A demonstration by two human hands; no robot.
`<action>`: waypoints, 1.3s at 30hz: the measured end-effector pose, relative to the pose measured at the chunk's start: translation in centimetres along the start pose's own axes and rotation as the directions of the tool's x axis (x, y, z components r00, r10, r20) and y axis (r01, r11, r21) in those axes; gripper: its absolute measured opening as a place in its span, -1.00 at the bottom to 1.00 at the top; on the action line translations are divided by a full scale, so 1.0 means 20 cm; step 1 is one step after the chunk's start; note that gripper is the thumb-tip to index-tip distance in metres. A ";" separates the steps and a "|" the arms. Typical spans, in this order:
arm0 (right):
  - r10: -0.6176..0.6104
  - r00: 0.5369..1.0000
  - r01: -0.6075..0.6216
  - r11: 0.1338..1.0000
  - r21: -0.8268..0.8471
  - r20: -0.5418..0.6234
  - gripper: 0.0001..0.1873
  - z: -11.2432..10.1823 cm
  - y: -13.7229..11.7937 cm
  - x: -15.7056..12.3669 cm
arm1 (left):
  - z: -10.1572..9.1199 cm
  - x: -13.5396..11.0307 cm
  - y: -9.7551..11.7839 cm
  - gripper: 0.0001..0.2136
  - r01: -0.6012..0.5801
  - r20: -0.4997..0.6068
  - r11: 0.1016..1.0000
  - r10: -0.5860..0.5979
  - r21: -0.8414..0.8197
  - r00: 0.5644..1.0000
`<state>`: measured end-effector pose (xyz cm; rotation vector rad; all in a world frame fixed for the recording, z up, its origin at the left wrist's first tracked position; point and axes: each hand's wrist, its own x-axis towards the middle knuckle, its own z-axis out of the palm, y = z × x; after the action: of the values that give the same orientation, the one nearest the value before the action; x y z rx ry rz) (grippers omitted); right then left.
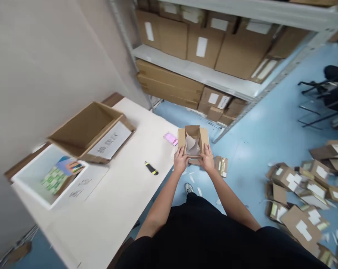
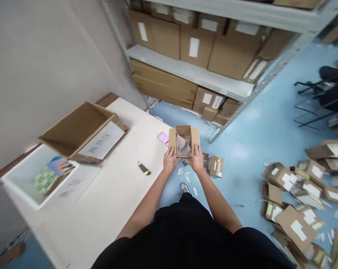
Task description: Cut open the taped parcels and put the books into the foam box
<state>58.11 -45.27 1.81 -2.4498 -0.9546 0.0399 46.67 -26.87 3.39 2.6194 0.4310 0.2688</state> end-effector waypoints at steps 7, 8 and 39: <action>0.434 0.899 -0.407 0.879 -0.247 0.065 -0.56 -0.29 0.46 -0.08 | 0.25 0.33 0.38 -0.42 -0.185 0.299 0.982 0.183 -0.020 0.937; 0.472 0.880 -0.448 0.862 -0.239 0.053 -0.50 -0.32 0.50 -0.10 | 0.27 0.35 0.40 -0.36 -0.183 0.315 0.983 0.181 -0.022 0.932; -0.907 0.344 0.768 0.420 0.484 0.242 -0.39 0.60 -2.07 -0.83 | -0.88 -2.36 -0.36 -0.47 0.831 -0.576 0.540 -0.724 -0.132 0.379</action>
<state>17.29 -24.65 8.28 -1.3701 -2.1993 0.4060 -3.80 -29.75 9.93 2.0778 1.9364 0.7067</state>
